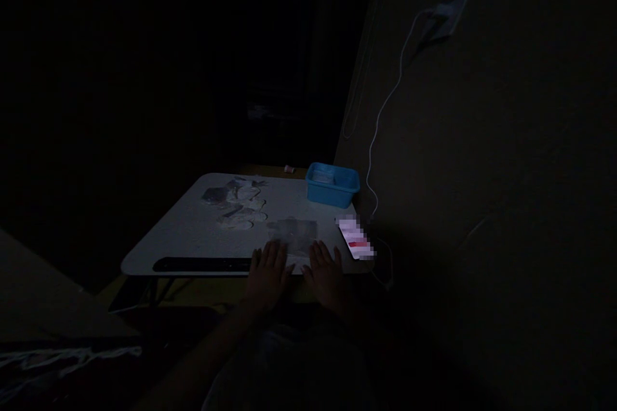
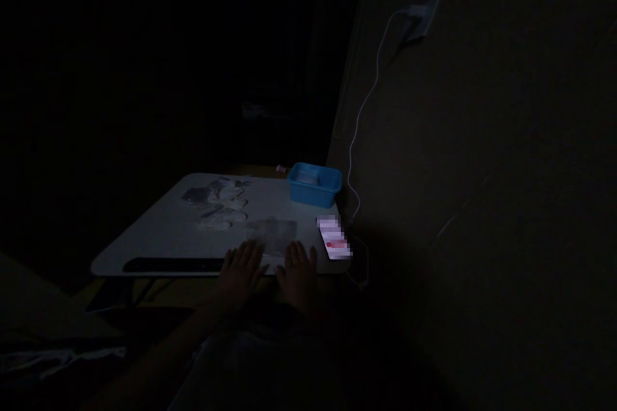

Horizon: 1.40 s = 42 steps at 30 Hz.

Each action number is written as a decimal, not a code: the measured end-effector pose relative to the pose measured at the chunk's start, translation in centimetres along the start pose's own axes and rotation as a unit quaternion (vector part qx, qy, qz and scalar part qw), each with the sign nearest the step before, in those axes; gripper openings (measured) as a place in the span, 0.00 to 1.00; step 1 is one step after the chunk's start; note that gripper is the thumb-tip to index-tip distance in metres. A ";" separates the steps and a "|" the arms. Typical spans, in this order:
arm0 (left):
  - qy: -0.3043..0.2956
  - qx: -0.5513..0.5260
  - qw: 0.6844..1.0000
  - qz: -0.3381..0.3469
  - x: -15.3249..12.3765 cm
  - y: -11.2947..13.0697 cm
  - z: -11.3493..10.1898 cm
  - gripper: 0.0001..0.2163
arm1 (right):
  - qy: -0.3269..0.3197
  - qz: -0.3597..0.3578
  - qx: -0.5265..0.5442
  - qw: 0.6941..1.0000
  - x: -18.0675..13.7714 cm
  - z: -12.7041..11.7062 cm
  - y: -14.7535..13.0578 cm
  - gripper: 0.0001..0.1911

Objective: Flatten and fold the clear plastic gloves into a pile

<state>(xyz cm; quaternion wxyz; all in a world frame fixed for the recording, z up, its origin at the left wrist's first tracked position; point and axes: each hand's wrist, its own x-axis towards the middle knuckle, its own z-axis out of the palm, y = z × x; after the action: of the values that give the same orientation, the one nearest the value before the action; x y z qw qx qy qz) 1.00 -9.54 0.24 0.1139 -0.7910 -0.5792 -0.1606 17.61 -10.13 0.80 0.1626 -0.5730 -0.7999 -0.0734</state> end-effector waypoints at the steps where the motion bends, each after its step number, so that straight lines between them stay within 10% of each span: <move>1: -0.014 0.009 1.000 -0.004 -0.4 0.2 -0.1 0.25 | 0.002 0.007 -0.001 1.000 0.0 0.0 -0.1 0.27; 12: -0.011 0.024 0.997 -0.067 0.0 -1.3 -1.6 0.26 | -0.002 0.008 0.001 1.000 -0.1 -0.2 -0.2 0.26; 19: -0.035 -0.074 0.989 0.121 1.0 1.6 0.2 0.25 | -0.013 0.002 -0.012 1.000 -0.1 -0.2 -0.1 0.26; 42: -0.066 -0.064 0.996 -0.004 0.4 -2.2 0.0 0.25 | -0.003 0.029 -0.033 0.999 0.3 0.2 -0.2 0.25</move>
<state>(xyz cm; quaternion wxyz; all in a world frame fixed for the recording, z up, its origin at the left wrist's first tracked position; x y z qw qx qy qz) -0.95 -8.54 0.37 0.0240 -0.8029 -0.5775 -0.1457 17.32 -9.90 0.72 0.1434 -0.6008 -0.7809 -0.0930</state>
